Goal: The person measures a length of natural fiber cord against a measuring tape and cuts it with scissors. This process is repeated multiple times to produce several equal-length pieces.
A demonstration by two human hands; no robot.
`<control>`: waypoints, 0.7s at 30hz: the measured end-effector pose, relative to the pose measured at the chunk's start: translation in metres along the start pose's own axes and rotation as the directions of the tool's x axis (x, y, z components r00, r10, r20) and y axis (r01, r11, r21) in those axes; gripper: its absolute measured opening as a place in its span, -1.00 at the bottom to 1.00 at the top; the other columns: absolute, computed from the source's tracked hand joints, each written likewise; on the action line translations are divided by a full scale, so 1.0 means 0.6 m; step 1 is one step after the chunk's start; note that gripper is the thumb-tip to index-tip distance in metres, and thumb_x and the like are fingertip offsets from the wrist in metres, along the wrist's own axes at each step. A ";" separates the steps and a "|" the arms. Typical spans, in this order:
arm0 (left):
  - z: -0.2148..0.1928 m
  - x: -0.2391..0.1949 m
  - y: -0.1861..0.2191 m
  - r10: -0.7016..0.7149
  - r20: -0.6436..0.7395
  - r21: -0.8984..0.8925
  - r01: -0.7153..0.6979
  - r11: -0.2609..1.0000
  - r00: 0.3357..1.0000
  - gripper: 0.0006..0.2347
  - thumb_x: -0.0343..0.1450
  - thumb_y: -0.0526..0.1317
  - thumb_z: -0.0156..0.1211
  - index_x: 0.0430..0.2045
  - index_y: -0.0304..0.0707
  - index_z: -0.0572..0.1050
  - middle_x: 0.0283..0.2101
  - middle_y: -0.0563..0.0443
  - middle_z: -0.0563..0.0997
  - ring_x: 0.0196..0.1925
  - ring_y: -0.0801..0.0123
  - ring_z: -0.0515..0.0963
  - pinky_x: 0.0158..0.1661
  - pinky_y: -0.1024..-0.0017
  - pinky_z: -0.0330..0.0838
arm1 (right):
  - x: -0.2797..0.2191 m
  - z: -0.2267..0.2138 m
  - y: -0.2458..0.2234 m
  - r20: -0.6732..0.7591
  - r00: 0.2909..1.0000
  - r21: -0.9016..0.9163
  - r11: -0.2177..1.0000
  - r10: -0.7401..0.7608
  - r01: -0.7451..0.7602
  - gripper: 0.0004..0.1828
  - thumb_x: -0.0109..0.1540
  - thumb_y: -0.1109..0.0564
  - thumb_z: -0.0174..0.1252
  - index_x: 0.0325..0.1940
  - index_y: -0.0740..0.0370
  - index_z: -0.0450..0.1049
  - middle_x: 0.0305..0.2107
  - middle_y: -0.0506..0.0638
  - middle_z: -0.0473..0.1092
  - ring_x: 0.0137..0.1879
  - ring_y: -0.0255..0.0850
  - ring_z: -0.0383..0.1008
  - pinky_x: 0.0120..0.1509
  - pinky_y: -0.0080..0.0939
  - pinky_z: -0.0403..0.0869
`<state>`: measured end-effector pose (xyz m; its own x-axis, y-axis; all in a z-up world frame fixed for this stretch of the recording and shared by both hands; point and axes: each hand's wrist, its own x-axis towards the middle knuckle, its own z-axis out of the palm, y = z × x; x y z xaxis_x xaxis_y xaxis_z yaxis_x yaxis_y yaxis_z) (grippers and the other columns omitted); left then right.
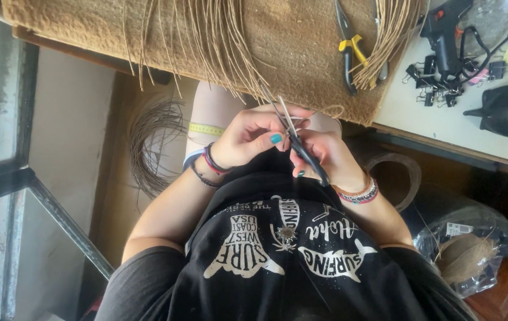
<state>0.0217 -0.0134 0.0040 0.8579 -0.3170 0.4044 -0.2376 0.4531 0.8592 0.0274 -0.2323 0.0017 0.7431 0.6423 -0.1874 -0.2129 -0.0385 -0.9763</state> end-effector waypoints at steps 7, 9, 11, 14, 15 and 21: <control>0.004 0.003 0.025 0.002 -0.106 0.203 0.020 0.979 0.994 -0.78 0.54 -0.24 0.10 -0.49 -0.37 0.55 0.10 -0.42 0.53 0.12 -0.14 0.61 0.08 0.04 0.50 | -0.001 0.000 -0.013 -0.029 0.999 0.010 0.999 0.042 -0.042 -0.68 0.01 0.19 0.53 -0.29 0.33 0.54 -0.64 0.00 0.45 -0.57 -0.38 0.47 -0.36 -0.41 0.52; -0.011 0.000 0.018 0.000 -0.122 0.260 0.032 0.965 0.993 -0.80 0.53 -0.28 0.11 -0.48 -0.40 0.55 0.09 -0.47 0.53 0.10 -0.21 0.61 0.05 0.02 0.51 | 0.004 -0.003 -0.023 -0.057 0.998 -0.055 0.998 0.031 -0.034 -0.67 0.03 0.18 0.51 -0.24 0.34 0.55 -0.63 0.03 0.47 -0.57 -0.34 0.48 -0.38 -0.39 0.52; -0.023 -0.009 0.008 0.003 -0.132 0.317 0.039 0.948 0.991 -0.82 0.51 -0.31 0.12 -0.48 -0.44 0.56 0.07 -0.52 0.52 0.08 -0.29 0.61 0.02 -0.01 0.53 | 0.014 -0.022 -0.024 -0.088 0.996 -0.121 0.992 0.011 -0.022 -0.66 0.04 0.18 0.50 -0.20 0.36 0.56 -0.63 0.06 0.48 -0.57 -0.31 0.49 -0.40 -0.36 0.51; -0.025 -0.027 0.000 -0.048 -0.098 0.330 0.078 0.941 0.994 -0.80 0.52 -0.27 0.10 -0.48 -0.39 0.57 0.09 -0.44 0.54 0.08 -0.19 0.63 0.05 0.01 0.52 | 0.028 -0.073 -0.021 -0.186 0.977 -0.446 0.895 -0.108 0.013 -0.45 0.03 0.18 0.52 0.04 0.33 0.49 -0.37 0.13 0.56 -0.30 -0.19 0.60 -0.09 -0.24 0.52; -0.022 -0.030 0.006 -0.082 -0.089 0.336 0.107 0.936 0.993 -0.80 0.51 -0.26 0.10 -0.49 -0.37 0.57 0.05 -0.43 0.57 0.03 -0.19 0.65 0.02 0.01 0.53 | 0.031 -0.090 -0.024 -0.176 0.979 -0.564 0.826 -0.107 -0.011 -0.36 0.08 0.19 0.47 0.19 0.36 0.41 -0.28 0.17 0.55 -0.24 -0.14 0.59 -0.09 -0.20 0.52; -0.005 -0.028 0.034 -0.156 -0.016 0.387 0.150 0.910 0.988 -0.75 0.53 -0.15 0.04 -0.49 -0.30 0.53 -0.01 -0.30 0.62 -0.02 -0.02 0.68 -0.01 0.20 0.56 | 0.102 -0.127 -0.009 -0.169 0.939 -0.971 0.214 -0.300 -0.107 -0.55 0.21 0.23 0.37 0.10 0.23 0.33 -0.31 0.07 0.53 -0.28 -0.02 0.59 -0.23 -0.05 0.55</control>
<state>0.0037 0.0036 0.0141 0.8918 -0.3704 0.2599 -0.2634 0.0419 0.9638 0.1225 -0.2514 -0.0125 0.8689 0.4851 0.0985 0.4911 -0.8200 -0.2940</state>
